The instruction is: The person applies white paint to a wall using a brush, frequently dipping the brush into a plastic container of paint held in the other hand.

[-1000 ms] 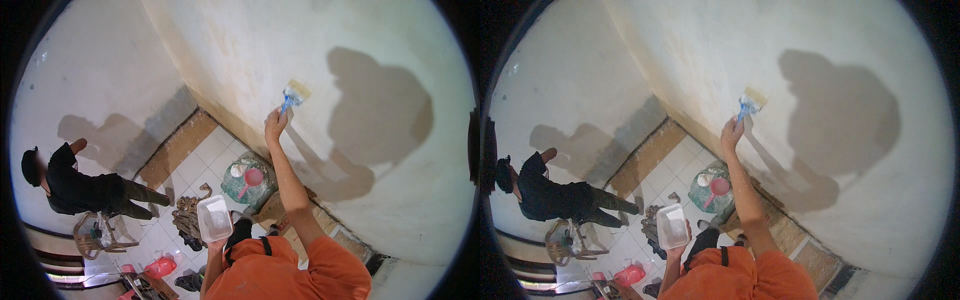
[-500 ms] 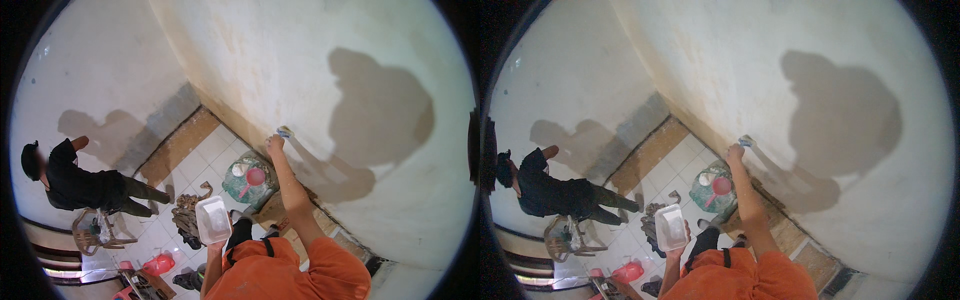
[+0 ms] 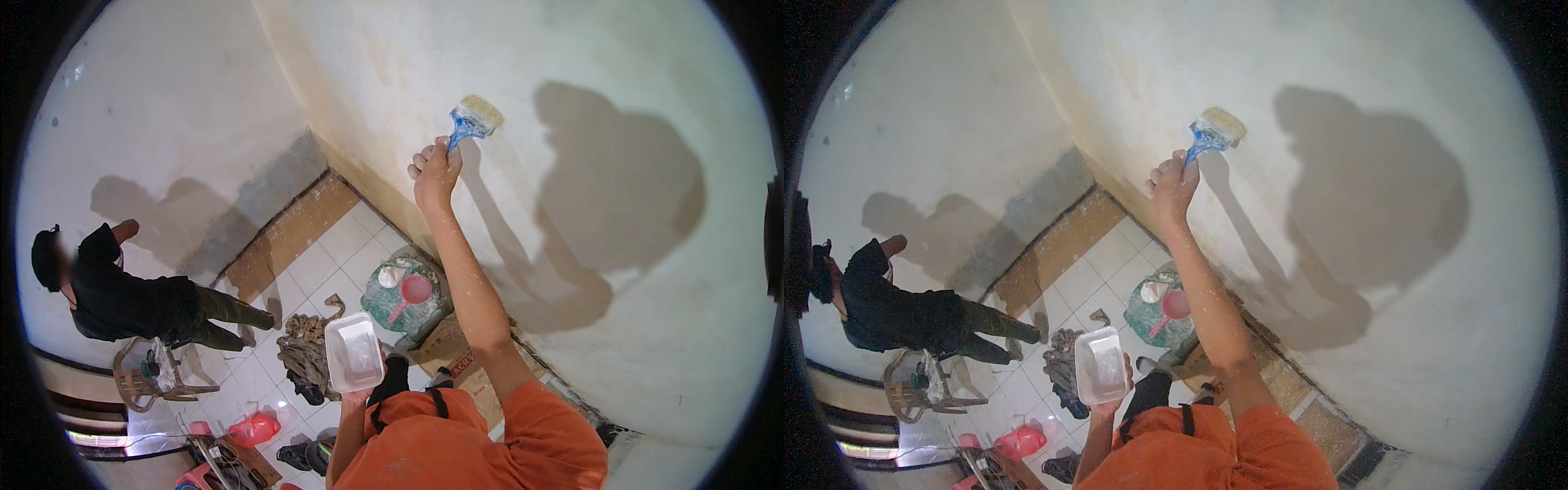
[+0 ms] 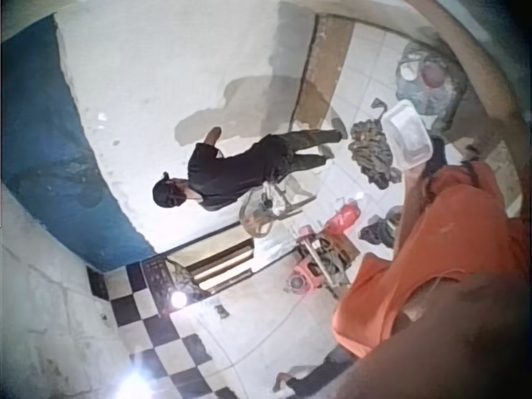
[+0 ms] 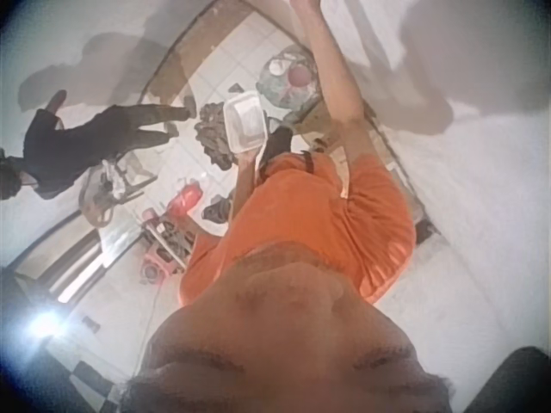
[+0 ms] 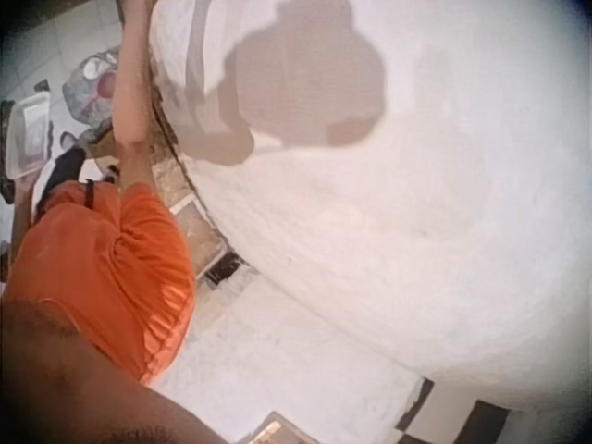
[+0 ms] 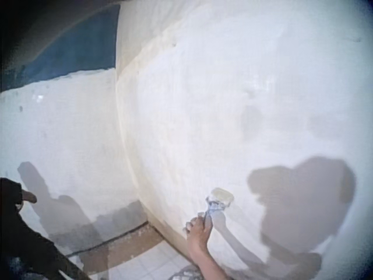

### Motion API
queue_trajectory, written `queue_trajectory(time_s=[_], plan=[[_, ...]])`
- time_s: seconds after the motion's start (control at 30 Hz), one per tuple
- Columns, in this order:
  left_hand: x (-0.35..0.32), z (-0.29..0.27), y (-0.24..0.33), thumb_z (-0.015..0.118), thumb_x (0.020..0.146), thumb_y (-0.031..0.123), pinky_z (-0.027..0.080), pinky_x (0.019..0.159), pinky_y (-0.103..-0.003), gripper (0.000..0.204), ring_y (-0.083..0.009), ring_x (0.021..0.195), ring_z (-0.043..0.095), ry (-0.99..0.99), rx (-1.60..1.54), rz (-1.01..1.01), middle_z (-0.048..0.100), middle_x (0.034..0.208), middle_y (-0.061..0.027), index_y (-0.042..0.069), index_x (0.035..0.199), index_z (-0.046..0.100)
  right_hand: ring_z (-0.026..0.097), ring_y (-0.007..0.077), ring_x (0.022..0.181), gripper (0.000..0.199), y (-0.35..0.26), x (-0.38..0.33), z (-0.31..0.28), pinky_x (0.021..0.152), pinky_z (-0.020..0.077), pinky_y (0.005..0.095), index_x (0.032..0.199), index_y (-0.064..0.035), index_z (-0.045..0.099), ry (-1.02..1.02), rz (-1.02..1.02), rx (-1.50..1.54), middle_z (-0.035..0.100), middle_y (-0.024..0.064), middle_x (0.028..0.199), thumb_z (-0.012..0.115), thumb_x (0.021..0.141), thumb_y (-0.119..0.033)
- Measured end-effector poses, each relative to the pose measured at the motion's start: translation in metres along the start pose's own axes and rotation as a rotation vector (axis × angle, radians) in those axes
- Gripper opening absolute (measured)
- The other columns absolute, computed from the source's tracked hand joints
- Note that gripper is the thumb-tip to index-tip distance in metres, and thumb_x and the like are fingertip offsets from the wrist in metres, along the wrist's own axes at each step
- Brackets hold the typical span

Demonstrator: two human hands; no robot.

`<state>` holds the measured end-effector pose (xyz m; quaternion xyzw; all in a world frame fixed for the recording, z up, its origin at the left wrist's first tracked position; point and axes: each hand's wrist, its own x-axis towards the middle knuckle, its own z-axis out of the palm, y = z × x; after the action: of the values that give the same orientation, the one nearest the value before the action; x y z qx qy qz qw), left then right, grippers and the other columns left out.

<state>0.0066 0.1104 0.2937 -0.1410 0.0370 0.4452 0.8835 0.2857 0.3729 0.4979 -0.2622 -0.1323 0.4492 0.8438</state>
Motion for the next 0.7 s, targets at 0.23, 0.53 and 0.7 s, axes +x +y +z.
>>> queue_trajectory(time_s=[0.23, 0.53, 0.7], plan=[[-0.006, -0.003, 0.008, 0.058, 0.088, 0.049, 0.043, 0.095, -0.058, 0.068, -0.0420, 0.120, 0.046, 0.050, -0.028, -0.013, 0.042, 0.138, -0.0216, 0.010, 0.141, 0.042, 0.035, 0.0075, 0.043, 0.029, 0.104, 0.090, -0.170, 0.037, 0.0288, 0.0261, 0.078, -0.0120, 0.040, 0.094, -0.380, -0.600, 0.035, -0.0043, 0.056, 0.042, 0.102, -0.029], [-0.015, -0.012, 0.028, 0.058, 0.088, 0.050, 0.044, 0.095, -0.058, 0.068, -0.0418, 0.121, 0.046, 0.092, 0.006, 0.079, 0.043, 0.138, -0.0208, 0.011, 0.141, 0.042, 0.038, 0.0148, 0.048, 0.015, 0.205, 0.056, -0.247, 0.041, 0.0298, 0.0318, 0.078, -0.0130, 0.044, 0.669, 0.273, -0.394, 0.040, 0.0014, 0.061, 0.049, 0.093, -0.013], [-0.018, -0.012, 0.041, 0.057, 0.088, 0.051, 0.045, 0.093, -0.058, 0.067, -0.0402, 0.119, 0.048, 0.069, 0.009, 0.086, 0.044, 0.137, -0.0209, 0.011, 0.141, 0.043, 0.035, 0.0137, 0.045, 0.016, 0.161, 0.086, -0.160, 0.039, 0.0264, 0.0279, 0.078, -0.0166, 0.042, 0.470, 0.218, -0.016, 0.039, -0.0006, 0.061, 0.052, 0.088, -0.010]])
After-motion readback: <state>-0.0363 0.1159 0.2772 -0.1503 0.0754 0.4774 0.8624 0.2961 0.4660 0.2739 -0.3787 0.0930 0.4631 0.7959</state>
